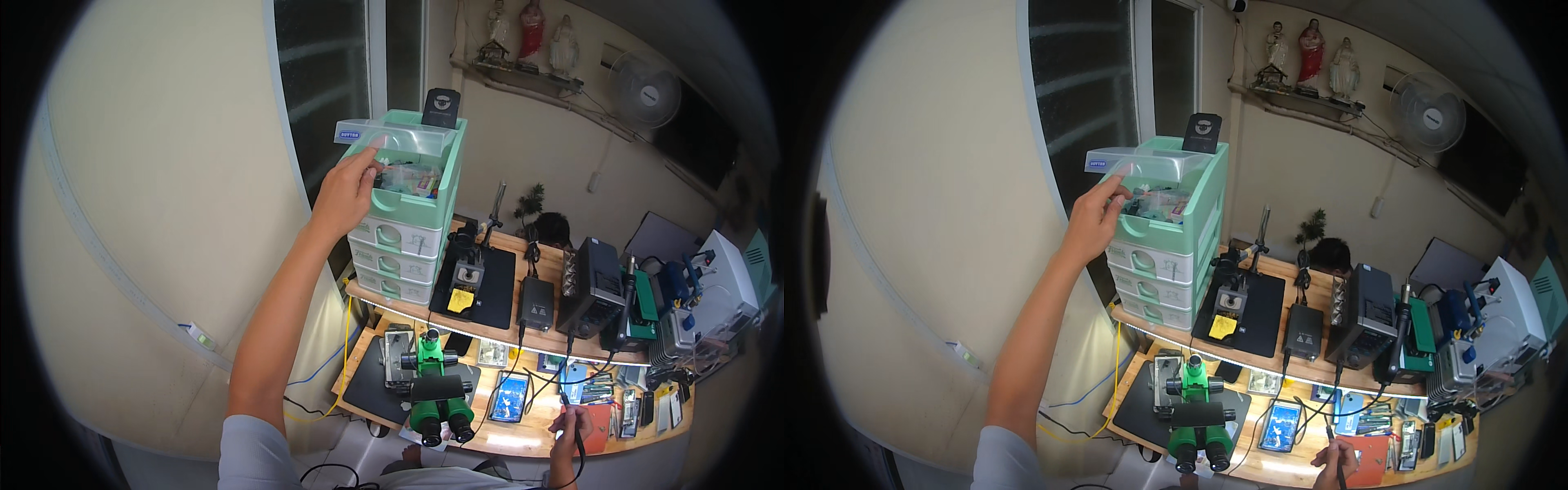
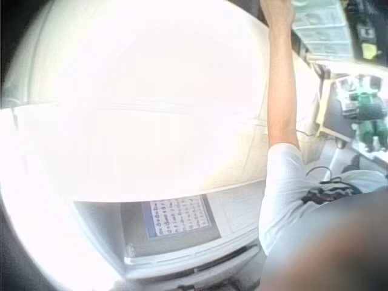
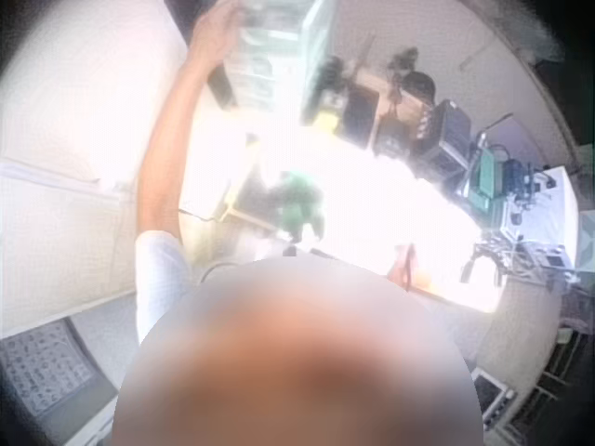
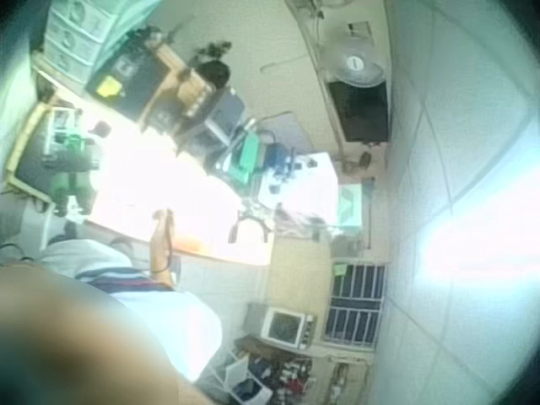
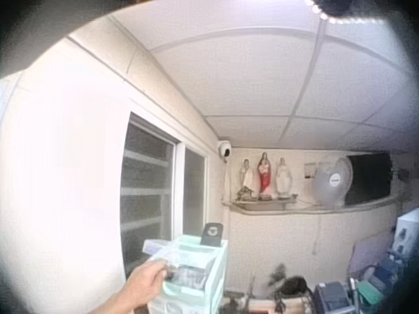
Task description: The person cleans a smartphone, hands it to another person, and then uses a soldering iron and solder to work on a small circuit board held in a vise. The person repeatedly applies solder to specific points on the board.
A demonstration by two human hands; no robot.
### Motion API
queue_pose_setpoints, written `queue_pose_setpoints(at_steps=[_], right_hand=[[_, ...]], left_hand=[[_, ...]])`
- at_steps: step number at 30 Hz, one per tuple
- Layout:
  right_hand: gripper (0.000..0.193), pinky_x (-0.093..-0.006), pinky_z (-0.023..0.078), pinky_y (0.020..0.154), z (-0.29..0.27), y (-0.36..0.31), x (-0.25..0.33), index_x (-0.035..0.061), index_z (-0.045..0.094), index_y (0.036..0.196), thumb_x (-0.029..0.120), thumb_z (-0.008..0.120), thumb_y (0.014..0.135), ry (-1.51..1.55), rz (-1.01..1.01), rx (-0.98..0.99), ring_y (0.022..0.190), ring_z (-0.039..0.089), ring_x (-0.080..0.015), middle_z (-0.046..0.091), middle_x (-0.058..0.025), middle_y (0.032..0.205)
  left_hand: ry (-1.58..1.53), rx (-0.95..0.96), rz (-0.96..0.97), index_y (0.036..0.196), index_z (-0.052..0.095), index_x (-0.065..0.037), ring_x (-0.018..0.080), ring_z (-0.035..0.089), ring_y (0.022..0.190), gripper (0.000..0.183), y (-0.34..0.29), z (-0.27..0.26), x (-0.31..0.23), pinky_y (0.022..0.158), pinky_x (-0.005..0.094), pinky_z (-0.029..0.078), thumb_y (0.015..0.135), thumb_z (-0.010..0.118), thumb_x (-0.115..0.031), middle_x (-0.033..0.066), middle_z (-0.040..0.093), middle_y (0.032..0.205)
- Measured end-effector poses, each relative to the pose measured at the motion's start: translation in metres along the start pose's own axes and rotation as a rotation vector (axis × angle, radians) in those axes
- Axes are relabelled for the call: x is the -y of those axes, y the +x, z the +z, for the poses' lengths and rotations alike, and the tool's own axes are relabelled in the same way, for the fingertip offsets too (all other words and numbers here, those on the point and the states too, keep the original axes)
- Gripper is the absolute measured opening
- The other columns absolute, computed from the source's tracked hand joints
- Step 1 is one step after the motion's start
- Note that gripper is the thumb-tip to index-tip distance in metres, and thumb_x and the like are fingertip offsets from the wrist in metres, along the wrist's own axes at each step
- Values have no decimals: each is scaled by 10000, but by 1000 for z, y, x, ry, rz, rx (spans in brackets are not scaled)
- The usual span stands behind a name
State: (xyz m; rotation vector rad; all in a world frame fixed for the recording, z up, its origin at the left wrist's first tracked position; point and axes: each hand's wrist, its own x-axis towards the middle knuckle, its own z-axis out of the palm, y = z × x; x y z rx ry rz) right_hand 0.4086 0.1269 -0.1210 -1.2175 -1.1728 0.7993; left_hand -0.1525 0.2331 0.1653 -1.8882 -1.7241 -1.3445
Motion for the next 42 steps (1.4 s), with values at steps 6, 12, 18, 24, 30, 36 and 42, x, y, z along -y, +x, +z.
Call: queue_pose_setpoints(at_steps=[6,12,18,24,30,36,42], right_hand=[[227,-227,406,428,10,14,1,20,613,946,228,596,1035,-8,-34,-61,441,514,-105,561,-42,599],[227,-228,402,449,17,10,4,2,618,953,212,594,1036,-25,-62,-5,456,532,-101,564,-38,597],[219,-238,435,478,17,2,16,-6,625,981,206,602,1031,7,-44,-12,490,559,-114,585,-54,617],[206,-235,443,506,-3,-7,28,-13,635,1018,191,610,1027,9,2,-62,521,559,-110,592,-54,640],[205,-243,437,510,-21,-19,33,0,630,997,193,578,1043,-2,-14,-95,518,537,-111,571,-41,646],[193,-257,470,544,-50,-33,33,-31,637,1024,159,604,1022,16,-40,-121,561,587,-131,631,-81,691],[249,-259,479,540,-91,-40,30,-35,653,1043,204,582,1042,3,-7,-194,567,593,-140,628,-89,699]], left_hand=[[221,594,-211,1051,740,-30,279,689,921,202,65,2,10,838,377,525,899,725,-163,135,744,992],[316,829,-445,933,728,-31,268,668,841,447,88,18,1,770,381,513,737,905,-391,117,721,893],[311,808,-421,978,705,-33,270,655,868,489,88,29,-5,764,401,512,703,913,-380,121,700,926],[359,760,-382,904,726,-76,238,675,853,320,87,24,2,761,369,520,665,876,-229,97,702,871],[347,836,-476,953,747,-35,232,680,910,334,97,26,13,836,336,515,655,848,-146,94,728,954],[491,388,-274,1360,615,42,371,644,1225,683,81,13,24,1027,420,480,891,700,-446,273,653,1331],[635,195,-39,1416,520,101,408,586,1292,580,28,-16,-17,1071,435,446,1025,586,-323,298,607,1378]])
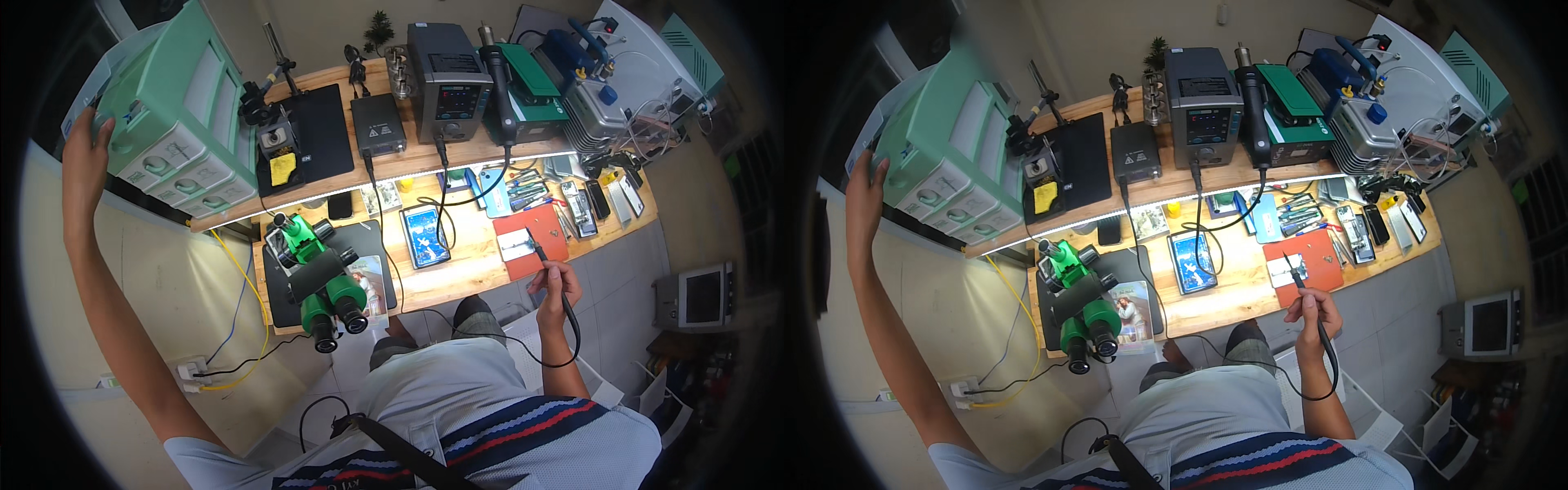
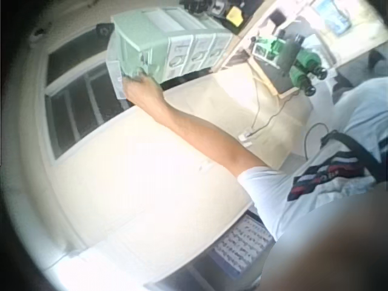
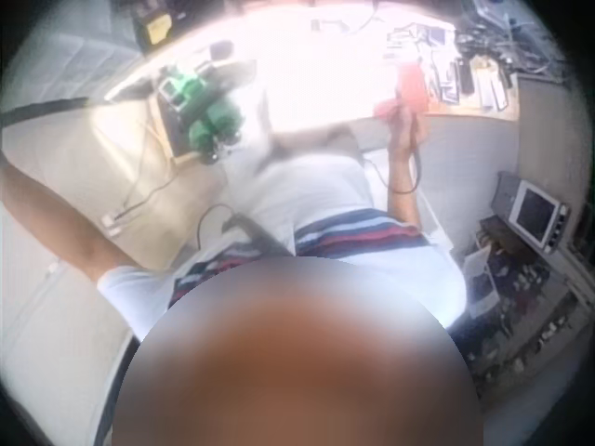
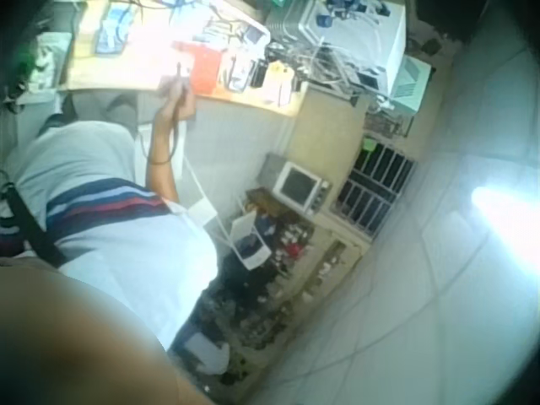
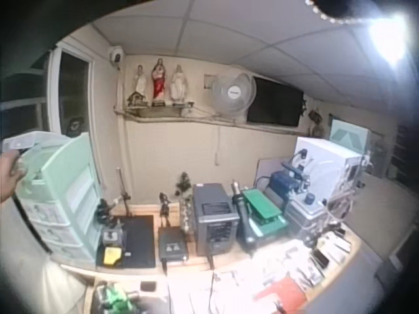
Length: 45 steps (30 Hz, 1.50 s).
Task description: The person cleans a smartphone, hands it to another person, and then uses a soldering iron and solder to work on a small circuit board held in a vise. The person repeatedly applies solder to specific points on the board.
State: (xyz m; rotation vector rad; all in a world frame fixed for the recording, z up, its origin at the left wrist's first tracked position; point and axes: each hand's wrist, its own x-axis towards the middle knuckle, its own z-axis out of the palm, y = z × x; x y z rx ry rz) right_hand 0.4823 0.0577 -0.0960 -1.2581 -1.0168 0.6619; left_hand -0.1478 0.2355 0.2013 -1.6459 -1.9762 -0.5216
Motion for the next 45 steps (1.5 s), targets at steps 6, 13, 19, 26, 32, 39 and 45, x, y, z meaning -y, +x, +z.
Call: queue_pose_setpoints(at_steps=[6,13,19,26,32,39,45], right_hand=[[337,-269,474,518,-41,30,-32,-39,642,1032,268,509,1073,-17,-2,40,560,598,-161,620,-103,692],[386,-301,497,555,-74,84,-139,-45,614,1045,312,471,1083,39,-125,288,571,602,-188,613,-131,701],[356,-305,524,594,-101,94,-225,-54,625,1058,260,461,1080,140,-219,413,623,630,-187,636,-137,742],[170,-287,551,582,-158,84,-301,-53,663,1031,91,577,1007,322,-420,473,617,660,-172,665,-136,717],[184,-249,524,560,-214,98,-332,-42,678,1032,111,575,1025,292,-451,397,616,639,-126,647,-88,703],[217,-240,493,543,-205,105,-356,-39,696,996,146,589,1035,267,-500,454,599,613,-100,644,-64,689],[199,-243,477,534,-200,102,-356,-20,714,1000,132,590,1025,79,-528,379,595,617,-93,647,-62,674]], left_hand=[[-642,109,-185,1357,581,16,78,548,817,548,-114,-60,3,672,217,402,971,653,-366,65,621,1012],[-1063,49,-229,1117,514,28,60,450,634,493,-302,-79,-130,516,198,311,854,769,-303,52,494,822],[-1818,545,-283,884,662,90,160,629,515,187,-415,73,-328,456,251,509,762,689,-48,259,690,827],[-2027,1089,-515,983,658,29,173,709,620,353,-526,180,-519,420,247,525,1086,526,-282,173,713,951],[-1813,930,-558,995,659,-15,205,711,632,308,-498,211,-581,470,293,537,1065,527,-285,123,716,846],[-422,369,-24,822,693,-33,376,711,715,247,-498,272,-588,664,473,555,893,620,-258,187,699,717],[-406,375,68,1033,681,-39,401,683,978,260,-493,310,-582,858,484,541,846,673,-220,221,716,1010]])
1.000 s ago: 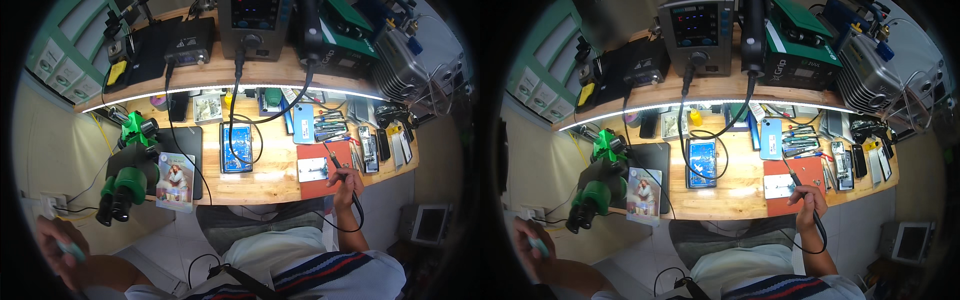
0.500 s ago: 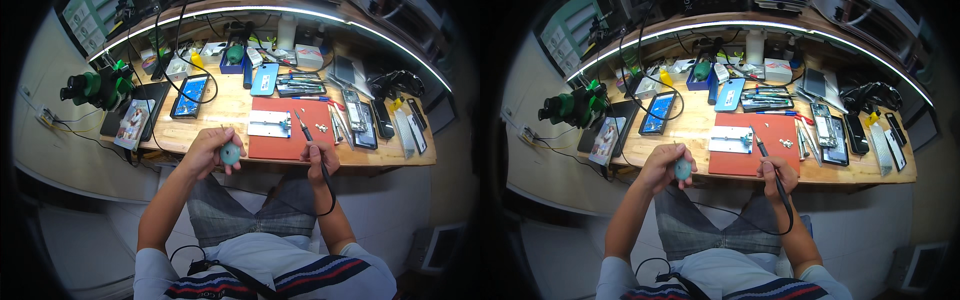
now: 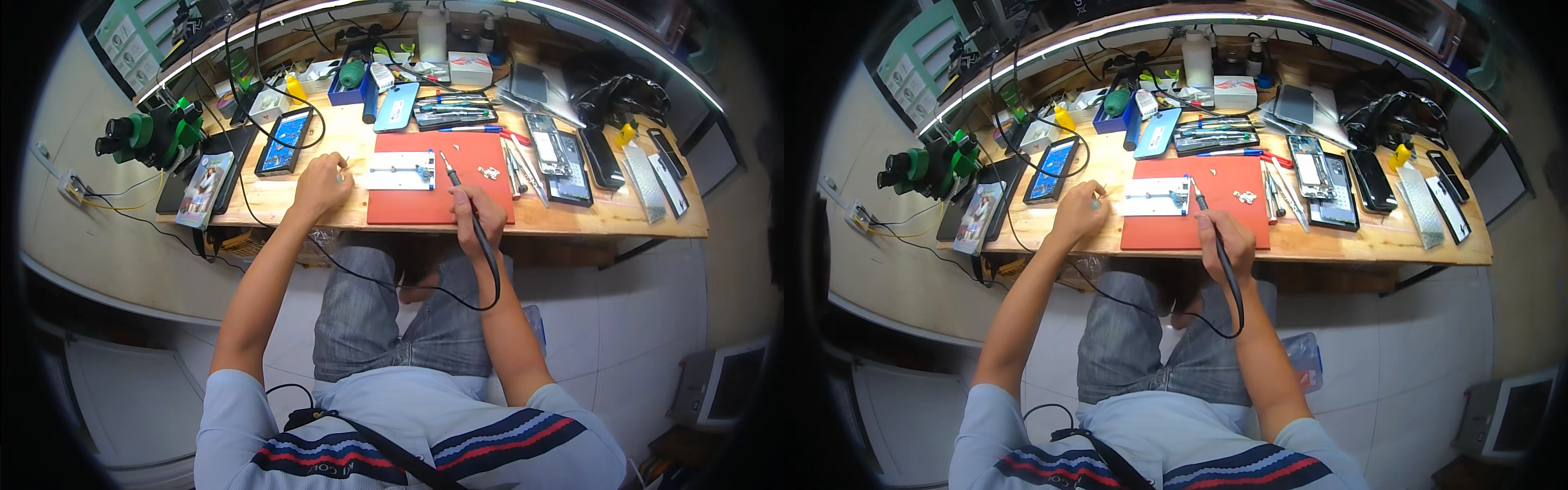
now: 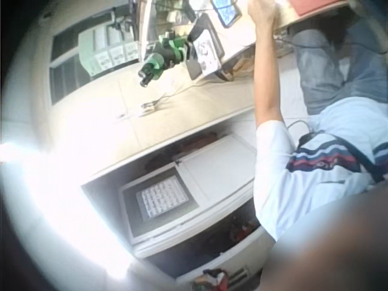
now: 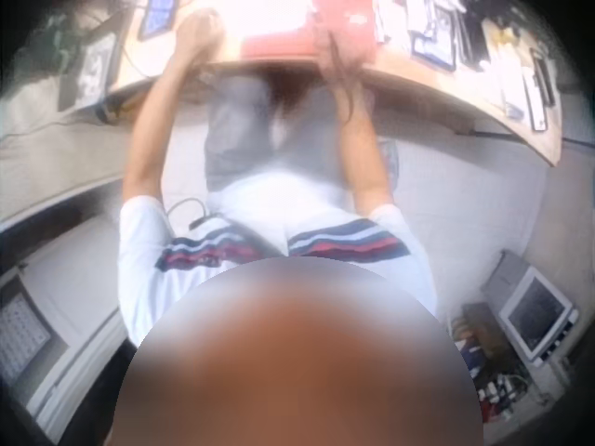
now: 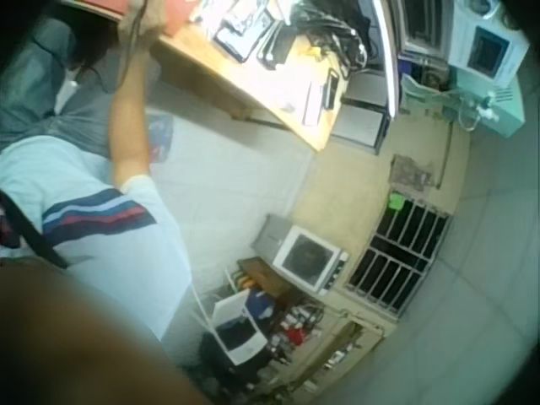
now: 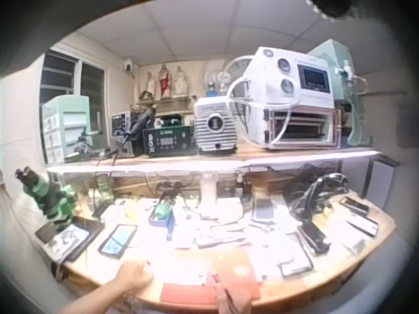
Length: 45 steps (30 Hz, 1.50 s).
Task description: The person cleans a smartphone, hands it to another person, and then uses a soldering iron and solder to work on a small circuit board held in a vise. The person repeatedly applies solder to specific points on the board.
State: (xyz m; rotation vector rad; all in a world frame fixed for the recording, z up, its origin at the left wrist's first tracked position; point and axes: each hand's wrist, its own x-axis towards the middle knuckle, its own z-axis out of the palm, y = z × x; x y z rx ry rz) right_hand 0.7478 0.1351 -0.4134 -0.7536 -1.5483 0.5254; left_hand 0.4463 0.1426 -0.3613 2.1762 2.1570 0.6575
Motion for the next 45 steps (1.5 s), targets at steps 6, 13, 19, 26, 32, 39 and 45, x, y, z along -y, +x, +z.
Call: queue_pose_setpoints(at_steps=[6,13,19,26,32,39,45], right_hand=[[196,-264,495,578,0,-4,8,-20,684,1128,47,606,961,195,203,-75,616,628,-115,668,-78,707],[221,-277,536,578,-18,-11,14,-76,642,1114,66,578,958,169,284,-78,618,644,-164,673,-131,740],[268,-276,523,558,-24,-11,22,-50,603,1082,193,583,970,153,364,-110,593,601,-161,642,-126,725],[401,-273,500,554,-16,-16,24,-21,573,1060,372,620,993,72,475,-197,598,560,-144,591,-106,661],[425,-258,451,543,-10,-17,27,2,576,1047,422,600,990,-70,471,-251,572,526,-136,584,-92,648],[419,-245,456,522,-9,-13,28,-2,577,1048,411,611,988,-86,460,-231,555,522,-131,587,-91,655],[377,-265,468,544,-19,-25,21,1,570,1070,371,606,1007,20,466,-244,550,529,-132,614,-110,661]], left_hand=[[-360,-219,-9,1142,678,10,325,690,1060,358,71,-27,9,941,396,541,821,706,-148,180,721,1105],[-66,-426,-306,1153,716,-5,381,728,1011,407,279,-10,64,932,446,557,805,722,-216,221,763,1027],[605,-200,-355,1308,663,-46,397,648,1210,580,354,-33,168,1033,449,520,864,673,-419,217,693,1276],[749,-158,-133,1447,523,-19,390,591,1308,763,381,-43,233,1065,467,495,847,715,-450,221,595,1436],[733,-35,-207,1448,514,-7,391,591,1308,782,394,-46,239,1065,470,495,842,721,-457,230,590,1437],[713,57,-254,1450,503,6,393,590,1308,806,393,-53,233,1065,474,495,837,728,-466,240,584,1439],[719,111,-276,1451,493,17,395,590,1307,826,385,-54,231,1065,477,494,832,735,-474,249,579,1440]])
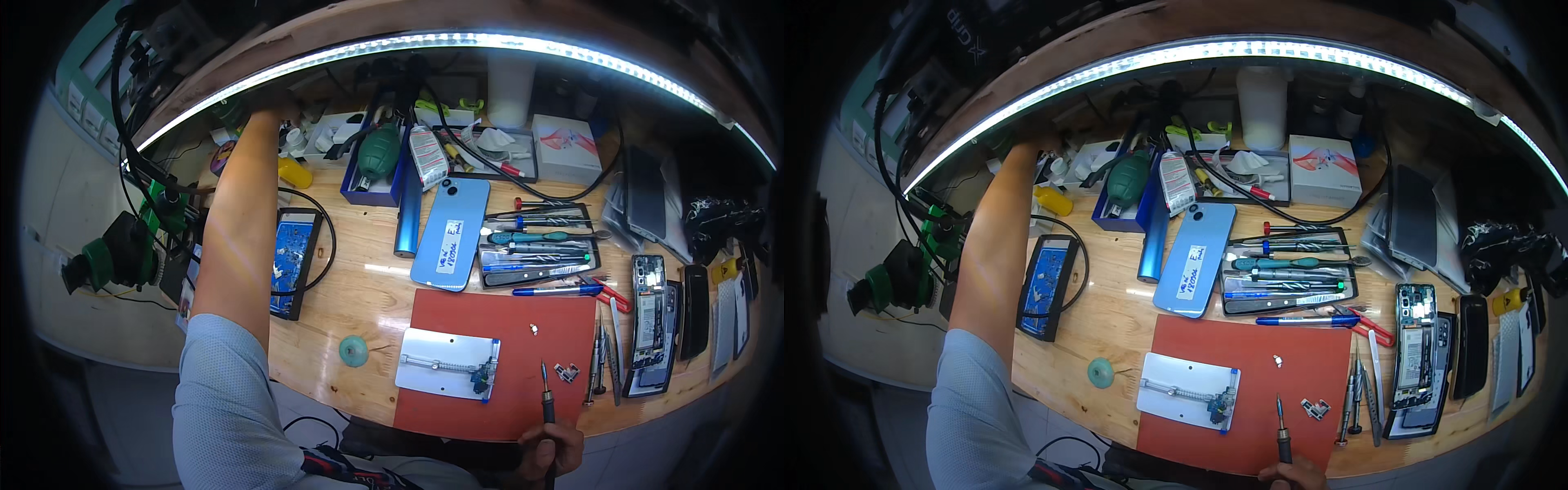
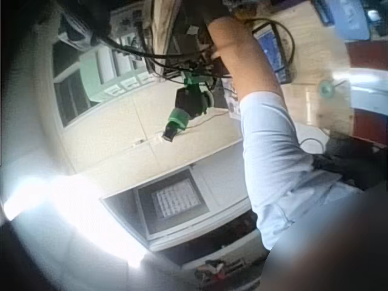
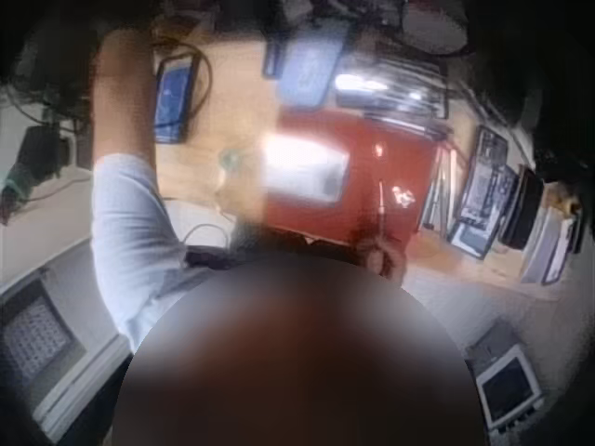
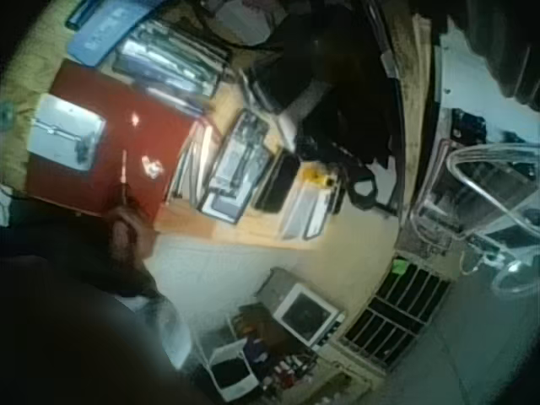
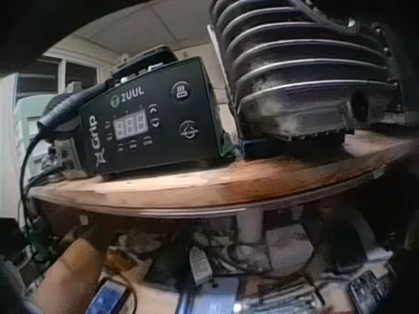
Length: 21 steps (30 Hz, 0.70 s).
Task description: The person cleans a smartphone, hands it to another person, and then uses a soldering iron and solder to work on a small circuit board held in a vise. The person repeatedly applies solder to specific points on the board.
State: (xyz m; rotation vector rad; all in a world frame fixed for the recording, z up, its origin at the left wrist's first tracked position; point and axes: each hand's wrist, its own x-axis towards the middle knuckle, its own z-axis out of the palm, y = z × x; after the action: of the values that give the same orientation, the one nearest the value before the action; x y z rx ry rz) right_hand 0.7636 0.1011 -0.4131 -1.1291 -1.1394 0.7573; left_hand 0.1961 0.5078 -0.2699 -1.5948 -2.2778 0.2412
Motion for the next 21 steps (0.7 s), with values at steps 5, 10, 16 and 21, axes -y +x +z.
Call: queue_pose_setpoints(at_steps=[5,10,16,21], right_hand=[[369,-266,483,533,-1,0,3,1,566,1064,366,593,1013,3,-6,22,560,543,-136,620,-112,677],[357,-270,497,528,3,6,11,-6,568,1079,344,596,1020,-17,-14,59,581,556,-142,612,-112,688],[234,-309,508,577,2,16,15,-48,625,1095,149,587,977,-13,-124,143,590,615,-183,681,-140,723],[208,-311,519,592,7,18,17,-59,628,1110,78,570,964,-19,-111,171,604,610,-176,664,-148,740]], left_hand=[[7,54,-3,1452,485,26,396,590,1307,843,1,0,0,1066,480,494,828,740,-480,256,575,1441],[25,134,-6,1454,477,36,397,590,1307,861,5,-4,-3,1066,482,494,824,745,-486,264,571,1443],[-5,124,-87,1454,446,72,405,587,1307,955,-9,-43,-18,1063,482,497,781,785,-515,295,567,1427],[-84,-112,32,1433,474,81,391,622,1255,953,-74,-91,-46,1046,449,505,730,809,-467,324,611,1345]])
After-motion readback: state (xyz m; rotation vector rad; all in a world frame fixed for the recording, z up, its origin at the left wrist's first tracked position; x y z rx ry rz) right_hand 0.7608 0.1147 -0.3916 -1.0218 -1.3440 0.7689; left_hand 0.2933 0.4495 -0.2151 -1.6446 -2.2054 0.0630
